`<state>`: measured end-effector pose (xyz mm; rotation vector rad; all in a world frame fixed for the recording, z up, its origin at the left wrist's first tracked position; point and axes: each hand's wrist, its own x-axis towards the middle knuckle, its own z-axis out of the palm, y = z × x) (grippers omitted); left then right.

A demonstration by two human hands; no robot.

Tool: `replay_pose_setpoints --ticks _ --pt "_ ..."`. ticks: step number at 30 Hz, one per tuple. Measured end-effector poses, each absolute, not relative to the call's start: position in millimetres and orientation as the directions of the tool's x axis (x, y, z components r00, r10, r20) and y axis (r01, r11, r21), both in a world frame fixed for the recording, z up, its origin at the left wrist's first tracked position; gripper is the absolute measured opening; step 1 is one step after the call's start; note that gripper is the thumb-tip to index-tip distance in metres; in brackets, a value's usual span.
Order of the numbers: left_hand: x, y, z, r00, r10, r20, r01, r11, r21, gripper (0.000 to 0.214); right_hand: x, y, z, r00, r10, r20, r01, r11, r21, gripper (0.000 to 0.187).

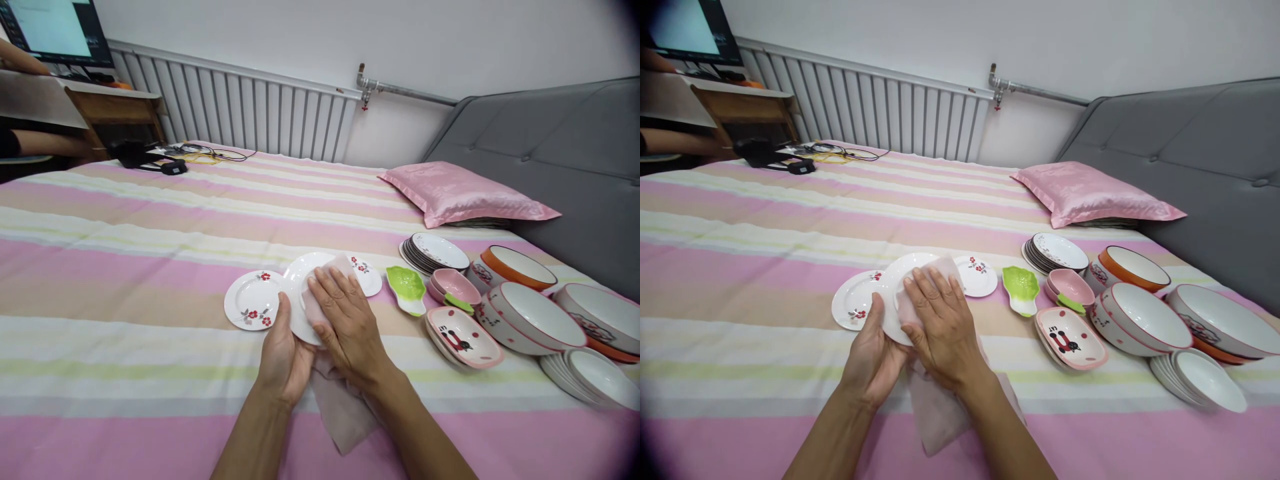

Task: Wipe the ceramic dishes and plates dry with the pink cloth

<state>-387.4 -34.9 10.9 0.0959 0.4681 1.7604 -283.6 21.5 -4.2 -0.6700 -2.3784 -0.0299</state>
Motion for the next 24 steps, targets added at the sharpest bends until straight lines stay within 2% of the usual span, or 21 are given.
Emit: replay_pose_setpoints --ticks 9,18,24 --pt "-385.4 -33.3 12.0 -0.257 0.937 -0.234 -0.918 -0.161 0.362 0.037 -287.8 22.9 -6.7 -0.677 0.426 0.6 0.474 0.876 -0.088 0.049" --pt "-394.3 -32.4 6.6 -0.237 0.937 -0.257 -0.953 -0.173 0.248 0.039 -293.8 11.7 -5.9 -0.7 0.315 0.641 0.292 0.945 -0.145 0.037" --pt "-393.1 -34.8 8.4 -0.186 0.914 -0.361 -0.973 -0.12 0.196 0.039 -299.5 5.1 -5.4 -0.686 0.263 0.679 0.225 0.963 -0.145 0.034"
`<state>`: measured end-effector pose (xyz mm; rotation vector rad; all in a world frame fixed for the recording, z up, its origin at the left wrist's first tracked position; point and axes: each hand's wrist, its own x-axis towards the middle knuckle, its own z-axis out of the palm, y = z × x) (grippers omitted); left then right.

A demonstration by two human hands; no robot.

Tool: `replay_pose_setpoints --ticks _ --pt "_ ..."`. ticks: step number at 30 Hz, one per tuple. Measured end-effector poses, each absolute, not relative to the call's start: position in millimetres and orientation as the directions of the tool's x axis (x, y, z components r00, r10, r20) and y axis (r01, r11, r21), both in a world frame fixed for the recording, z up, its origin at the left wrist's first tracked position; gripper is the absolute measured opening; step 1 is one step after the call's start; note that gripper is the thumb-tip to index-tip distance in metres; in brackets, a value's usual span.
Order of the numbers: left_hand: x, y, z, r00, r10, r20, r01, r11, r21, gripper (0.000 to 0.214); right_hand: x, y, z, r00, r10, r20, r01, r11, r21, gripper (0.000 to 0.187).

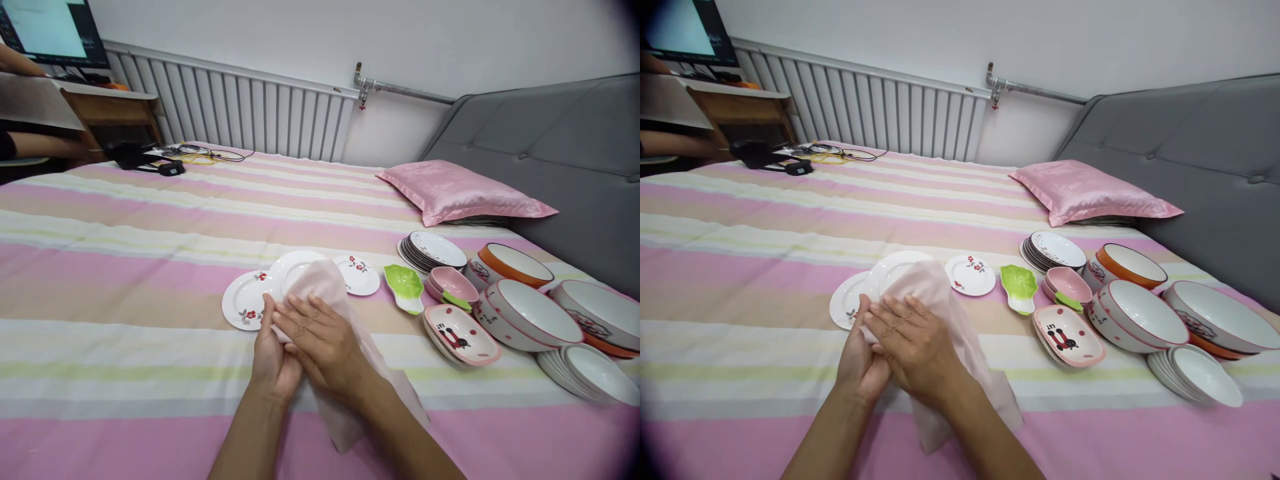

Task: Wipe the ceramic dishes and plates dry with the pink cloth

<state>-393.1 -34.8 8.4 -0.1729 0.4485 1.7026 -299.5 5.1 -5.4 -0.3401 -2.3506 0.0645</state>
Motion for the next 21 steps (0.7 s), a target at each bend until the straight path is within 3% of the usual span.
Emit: replay_pose_setpoints --ticks 3,13,21 --pt "-383.6 -34.1 8.0 -0.206 0.91 -0.361 -0.974 -0.154 0.166 0.04 -301.1 4.7 -5.6 -0.663 0.304 0.684 0.283 0.948 -0.146 0.035" --pt "-364.4 -33.3 4.7 -0.109 0.979 -0.174 -0.961 -0.059 0.272 0.041 -282.8 23.3 -5.3 -0.655 0.47 0.592 0.449 0.872 -0.196 0.044" --pt "-364.4 -35.8 8.1 -0.074 0.985 -0.153 -0.946 -0.02 0.324 0.038 -275.3 32.9 -9.7 -0.449 0.667 0.594 0.525 0.735 -0.429 0.048"
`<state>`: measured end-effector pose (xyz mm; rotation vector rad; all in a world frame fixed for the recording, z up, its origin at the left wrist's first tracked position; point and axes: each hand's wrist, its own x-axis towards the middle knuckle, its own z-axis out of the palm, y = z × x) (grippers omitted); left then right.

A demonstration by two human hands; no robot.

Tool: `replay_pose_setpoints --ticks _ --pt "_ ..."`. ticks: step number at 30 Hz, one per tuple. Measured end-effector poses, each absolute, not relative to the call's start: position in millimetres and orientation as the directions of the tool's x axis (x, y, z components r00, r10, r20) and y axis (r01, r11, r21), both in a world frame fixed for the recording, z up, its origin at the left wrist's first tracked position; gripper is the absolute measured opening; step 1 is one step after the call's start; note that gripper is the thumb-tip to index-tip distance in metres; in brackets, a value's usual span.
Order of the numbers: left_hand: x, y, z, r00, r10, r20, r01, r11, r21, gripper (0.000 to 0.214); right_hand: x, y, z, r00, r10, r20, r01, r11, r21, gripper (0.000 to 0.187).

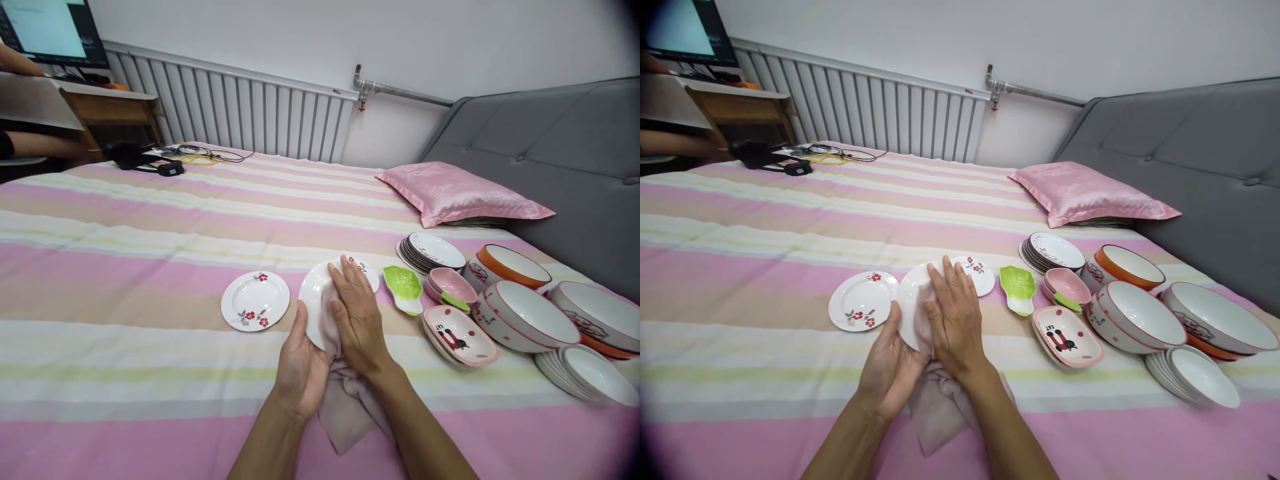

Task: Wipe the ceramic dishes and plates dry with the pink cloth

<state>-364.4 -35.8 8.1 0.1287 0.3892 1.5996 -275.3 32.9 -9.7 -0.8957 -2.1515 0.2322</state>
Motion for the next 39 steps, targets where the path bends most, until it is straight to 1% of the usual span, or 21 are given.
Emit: replay_pose_setpoints --ticks 4,7,10,14,18,20,22,25,28,30,33,34,36,38,39 --pt "-366.3 -36.9 6.8 -0.069 0.987 -0.144 -0.941 -0.017 0.337 0.039 -276.7 33.7 -13.8 -0.302 0.741 0.6 0.492 0.66 -0.568 0.052" --pt "-367.6 -37.1 5.3 -0.064 0.991 -0.12 -0.942 -0.02 0.335 0.043 -277.4 35.3 -16.0 -0.174 0.806 0.566 0.432 0.579 -0.691 0.051" --pt "-367.9 -36.6 4.9 -0.074 0.991 -0.111 -0.947 -0.036 0.318 0.045 -279.1 36.3 -18.1 -0.044 0.862 0.504 0.319 0.491 -0.811 0.049" --pt "-365.7 -35.1 6.9 -0.088 0.988 -0.128 -0.959 -0.049 0.281 0.046 -283.8 36.5 -23.2 0.109 0.908 0.404 0.126 0.391 -0.912 0.043" --pt "-362.4 -34.3 9.6 -0.12 0.978 -0.172 -0.956 -0.067 0.286 0.043 -286.5 36.7 -28.3 0.112 0.956 0.269 -0.065 0.278 -0.959 0.04" --pt "-362.1 -34.9 10.3 -0.151 0.971 -0.185 -0.936 -0.081 0.342 0.041 -285.6 37.2 -28.8 0.107 0.97 0.217 -0.13 0.23 -0.964 0.038" --pt "-363.4 -36.1 10.5 -0.176 0.964 -0.197 -0.892 -0.072 0.447 0.04 -284.1 37.3 -27.0 0.119 0.976 0.184 -0.178 0.204 -0.963 0.035" --pt "-368.4 -37.4 9.3 -0.24 0.952 -0.191 -0.787 -0.075 0.613 0.051 -283.2 35.6 -20.9 0.122 0.973 0.195 -0.204 0.216 -0.955 0.029" --pt "-377.1 -36.8 8.1 -0.321 0.931 -0.174 -0.706 -0.113 0.7 0.06 -284.7 32.3 -13.4 0.092 0.963 0.253 -0.163 0.265 -0.95 0.027" --pt "-384.6 -36.4 9.2 -0.38 0.909 -0.169 -0.629 -0.12 0.768 0.057 -285.1 30.8 -9.2 0.042 0.955 0.295 -0.133 0.298 -0.945 0.027" --pt "-396.1 -38.1 14.0 -0.464 0.875 -0.136 -0.414 -0.078 0.907 0.046 -282.2 31.0 -4.4 -0.099 0.942 0.321 -0.119 0.309 -0.944 0.025" --pt "-399.2 -39.5 15.9 -0.449 0.884 -0.129 -0.349 -0.041 0.936 0.043 -280.4 31.4 -3.1 -0.171 0.936 0.308 -0.125 0.29 -0.949 0.025" --pt "-403.5 -43.7 18.4 -0.351 0.924 -0.151 -0.271 0.055 0.961 0.039 -276.1 32.1 -0.6 -0.332 0.905 0.265 -0.131 0.234 -0.963 0.024" --pt "-405.6 -48.9 18.7 -0.194 0.958 -0.21 -0.237 0.162 0.958 0.036 -271.8 32.3 2.0 -0.497 0.843 0.207 -0.125 0.166 -0.978 0.025" --pt "-406.3 -51.6 18.4 -0.087 0.964 -0.25 -0.234 0.224 0.946 0.034 -269.7 32.2 3.4 -0.58 0.796 0.17 -0.117 0.126 -0.985 0.025"
